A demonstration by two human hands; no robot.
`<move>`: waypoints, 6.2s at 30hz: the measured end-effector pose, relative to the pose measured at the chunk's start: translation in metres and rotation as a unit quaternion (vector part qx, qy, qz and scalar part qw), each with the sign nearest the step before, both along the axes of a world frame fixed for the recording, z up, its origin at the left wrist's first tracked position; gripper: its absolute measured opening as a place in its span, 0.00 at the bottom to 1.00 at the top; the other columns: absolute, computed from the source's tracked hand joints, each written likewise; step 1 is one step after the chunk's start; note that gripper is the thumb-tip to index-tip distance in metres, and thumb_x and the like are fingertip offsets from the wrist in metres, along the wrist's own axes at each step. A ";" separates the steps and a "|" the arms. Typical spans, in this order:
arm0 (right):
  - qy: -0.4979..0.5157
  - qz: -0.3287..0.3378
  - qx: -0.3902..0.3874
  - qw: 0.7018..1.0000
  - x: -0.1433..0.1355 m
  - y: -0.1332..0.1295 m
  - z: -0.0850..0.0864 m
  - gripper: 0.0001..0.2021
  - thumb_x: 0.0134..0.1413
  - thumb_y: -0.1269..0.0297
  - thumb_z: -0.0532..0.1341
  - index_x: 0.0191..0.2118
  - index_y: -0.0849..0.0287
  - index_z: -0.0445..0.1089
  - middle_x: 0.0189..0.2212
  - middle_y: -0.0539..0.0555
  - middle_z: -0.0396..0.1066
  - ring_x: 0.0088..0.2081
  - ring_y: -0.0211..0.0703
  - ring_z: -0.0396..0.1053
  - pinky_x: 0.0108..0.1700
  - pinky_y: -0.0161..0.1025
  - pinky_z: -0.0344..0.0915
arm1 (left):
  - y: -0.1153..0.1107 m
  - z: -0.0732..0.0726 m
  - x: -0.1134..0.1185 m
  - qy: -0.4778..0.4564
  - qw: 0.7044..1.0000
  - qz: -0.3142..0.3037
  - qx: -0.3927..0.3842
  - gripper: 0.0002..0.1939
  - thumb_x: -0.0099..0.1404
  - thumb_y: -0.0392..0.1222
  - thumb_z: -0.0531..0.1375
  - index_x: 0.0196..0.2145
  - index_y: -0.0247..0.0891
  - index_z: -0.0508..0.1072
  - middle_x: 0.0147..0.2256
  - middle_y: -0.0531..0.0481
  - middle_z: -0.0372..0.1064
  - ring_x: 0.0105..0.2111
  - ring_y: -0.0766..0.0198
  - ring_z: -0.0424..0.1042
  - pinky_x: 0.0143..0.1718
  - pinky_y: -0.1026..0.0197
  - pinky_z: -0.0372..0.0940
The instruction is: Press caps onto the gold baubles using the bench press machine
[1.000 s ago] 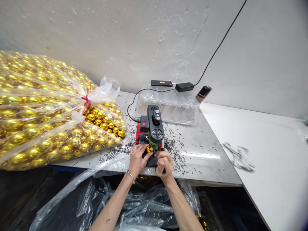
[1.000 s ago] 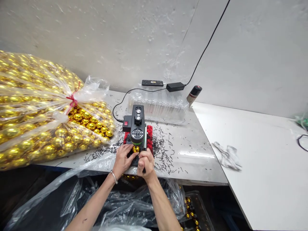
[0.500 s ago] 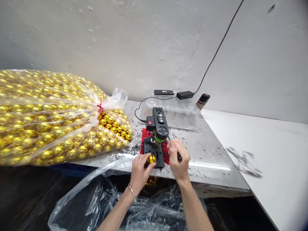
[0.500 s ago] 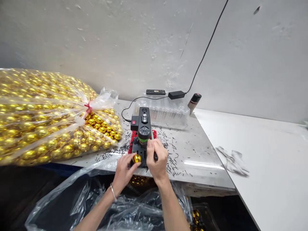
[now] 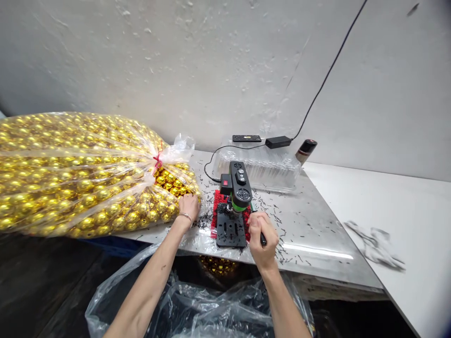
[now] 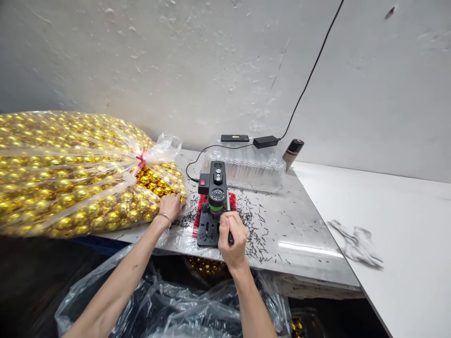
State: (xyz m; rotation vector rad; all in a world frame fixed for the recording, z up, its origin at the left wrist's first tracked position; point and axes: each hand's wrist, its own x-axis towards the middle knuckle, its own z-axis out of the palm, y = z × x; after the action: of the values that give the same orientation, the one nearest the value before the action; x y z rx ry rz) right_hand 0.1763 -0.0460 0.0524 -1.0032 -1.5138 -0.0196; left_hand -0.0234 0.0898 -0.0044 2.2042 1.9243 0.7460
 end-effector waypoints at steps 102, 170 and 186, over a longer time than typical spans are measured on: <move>0.038 -0.005 -0.002 0.999 -0.001 -0.001 -0.003 0.15 0.61 0.76 0.52 0.24 0.57 0.59 0.25 0.50 0.63 0.30 0.38 0.64 0.32 0.37 0.59 | -0.109 -0.015 0.002 -0.138 0.978 -0.145 0.059 0.15 0.71 0.40 0.52 0.51 0.38 0.73 0.51 0.39 0.71 0.52 0.55 0.71 0.54 0.52 0.66; -0.035 0.006 0.028 0.999 0.006 0.001 -0.053 0.13 0.65 0.69 0.46 0.29 0.56 0.61 0.27 0.52 0.65 0.30 0.39 0.65 0.34 0.41 0.66 | -0.085 -0.062 0.077 -0.245 0.960 -0.135 0.027 0.16 0.61 0.45 0.65 0.46 0.39 0.75 0.42 0.45 0.77 0.42 0.54 0.73 0.48 0.51 0.65; 0.005 -0.001 0.043 0.999 0.002 0.004 -0.043 0.14 0.64 0.71 0.47 0.26 0.56 0.57 0.25 0.49 0.62 0.28 0.38 0.62 0.32 0.39 0.62 | -0.080 -0.066 0.079 -0.252 0.957 -0.139 0.041 0.16 0.60 0.44 0.66 0.45 0.39 0.74 0.43 0.44 0.77 0.43 0.53 0.73 0.52 0.46 0.64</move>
State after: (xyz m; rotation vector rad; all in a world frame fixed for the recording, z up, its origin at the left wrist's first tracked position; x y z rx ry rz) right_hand 0.1783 -0.0416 0.0096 -0.9342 -1.4901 -0.0803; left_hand 0.0557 0.0100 -0.0706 2.0039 1.3301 1.2071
